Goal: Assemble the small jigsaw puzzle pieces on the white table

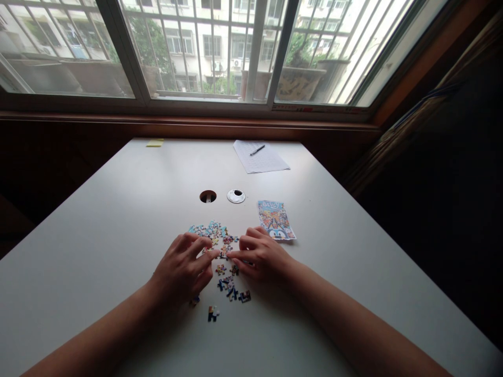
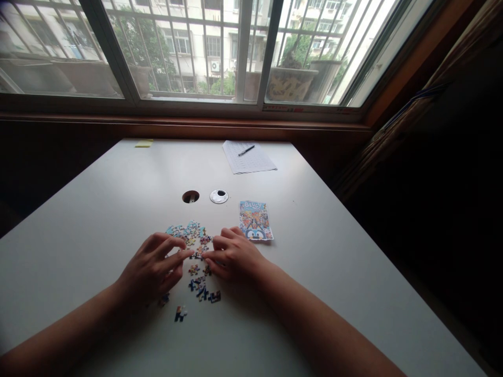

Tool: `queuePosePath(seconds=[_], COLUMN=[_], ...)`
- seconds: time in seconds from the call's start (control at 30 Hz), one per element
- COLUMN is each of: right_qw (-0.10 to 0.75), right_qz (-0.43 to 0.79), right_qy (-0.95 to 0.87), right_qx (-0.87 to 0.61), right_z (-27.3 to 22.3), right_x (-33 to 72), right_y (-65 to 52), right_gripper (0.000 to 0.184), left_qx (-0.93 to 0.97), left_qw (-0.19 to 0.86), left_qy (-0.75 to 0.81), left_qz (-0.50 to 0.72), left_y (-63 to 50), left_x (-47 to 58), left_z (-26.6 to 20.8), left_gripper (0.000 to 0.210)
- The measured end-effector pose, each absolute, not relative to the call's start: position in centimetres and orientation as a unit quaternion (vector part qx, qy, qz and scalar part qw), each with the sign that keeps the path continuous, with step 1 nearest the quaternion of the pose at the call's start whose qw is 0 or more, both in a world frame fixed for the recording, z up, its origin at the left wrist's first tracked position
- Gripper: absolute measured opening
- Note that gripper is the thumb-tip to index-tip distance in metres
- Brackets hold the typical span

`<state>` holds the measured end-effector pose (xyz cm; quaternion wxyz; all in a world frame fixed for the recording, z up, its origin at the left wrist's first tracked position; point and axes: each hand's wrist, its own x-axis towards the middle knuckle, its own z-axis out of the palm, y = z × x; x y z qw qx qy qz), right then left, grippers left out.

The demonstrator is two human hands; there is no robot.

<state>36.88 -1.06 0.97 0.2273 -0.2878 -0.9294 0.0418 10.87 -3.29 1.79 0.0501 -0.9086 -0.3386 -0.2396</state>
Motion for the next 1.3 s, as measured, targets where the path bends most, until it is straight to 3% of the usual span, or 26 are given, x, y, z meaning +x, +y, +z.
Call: queuePosePath(seconds=[0.57,1.3], right_qw=[0.224,0.238], right_qz=[0.047,0.041], right_qy=[-0.93,-0.931], right_qx=[-0.288,-0.274], right_z=[1.2,1.3], right_x=[37.0,36.9], right_y=[-1.1,-1.1], right_gripper=[0.018,0.016], left_qx=[-0.92,-0.951], left_qw=[0.005,0.001], left_qy=[-0.28,-0.212], left_qz=[-0.273,-0.226], left_y=[-3.4,-3.6], left_x=[10.6,10.7], left_z=[2.1,2.6], left_gripper=[0.027,0.02])
